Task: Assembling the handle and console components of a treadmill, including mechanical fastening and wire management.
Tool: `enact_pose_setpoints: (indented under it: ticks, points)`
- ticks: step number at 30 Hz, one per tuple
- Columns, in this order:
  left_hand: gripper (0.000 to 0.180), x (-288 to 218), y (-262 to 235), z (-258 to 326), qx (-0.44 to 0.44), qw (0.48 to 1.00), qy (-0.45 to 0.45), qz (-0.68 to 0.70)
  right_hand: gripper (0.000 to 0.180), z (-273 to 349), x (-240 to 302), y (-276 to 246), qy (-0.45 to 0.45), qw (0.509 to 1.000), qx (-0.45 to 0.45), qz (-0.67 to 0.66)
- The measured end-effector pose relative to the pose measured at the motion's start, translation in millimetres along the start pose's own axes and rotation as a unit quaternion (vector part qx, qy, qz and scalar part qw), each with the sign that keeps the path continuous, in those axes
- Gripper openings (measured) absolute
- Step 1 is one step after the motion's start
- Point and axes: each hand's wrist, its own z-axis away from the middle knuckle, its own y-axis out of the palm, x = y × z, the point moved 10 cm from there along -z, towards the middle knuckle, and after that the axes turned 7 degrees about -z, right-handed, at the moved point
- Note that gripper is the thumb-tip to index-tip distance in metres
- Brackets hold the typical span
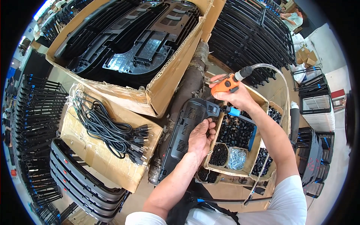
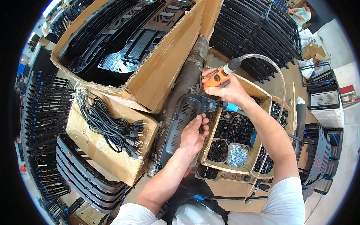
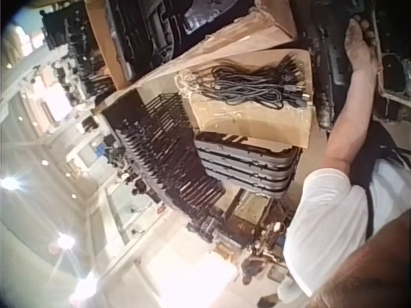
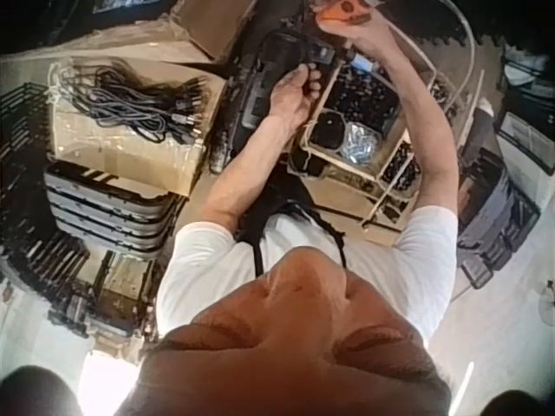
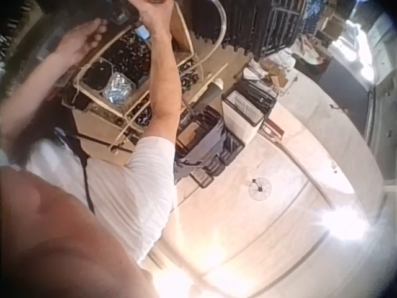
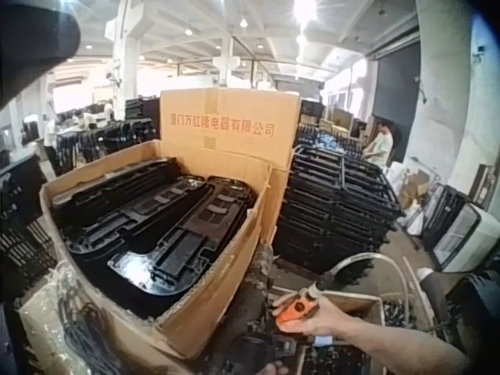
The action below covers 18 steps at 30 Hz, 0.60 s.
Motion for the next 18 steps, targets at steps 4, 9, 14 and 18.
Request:
enact_pose_setpoints:
  ticks: [4, 9, 14, 18]
  points:
    - [0.027, 9.2, -3.0, 3.7, -0.030, 0.998, -0.043, 0.024, 0.042, -1.5, 4.0, 1.7, -0.060, 0.996, 0.016, 0.069]
    - [0.028, 8.1, -7.4, 4.0, -0.048, 0.997, -0.042, 0.046, 0.037, 0.5, 0.2, 0.7, -0.059, 0.997, 0.001, 0.052]
    - [0.028, 6.6, -10.9, 3.5, -0.073, 0.996, -0.035, 0.034, 0.037, 0.9, 3.7, 6.7, -0.064, 0.997, 0.011, 0.043]
    - [0.029, 3.3, -8.6, 4.0, -0.074, 0.997, -0.033, 0.018, 0.038, 2.2, 1.8, 8.5, -0.066, 0.996, 0.022, 0.059]
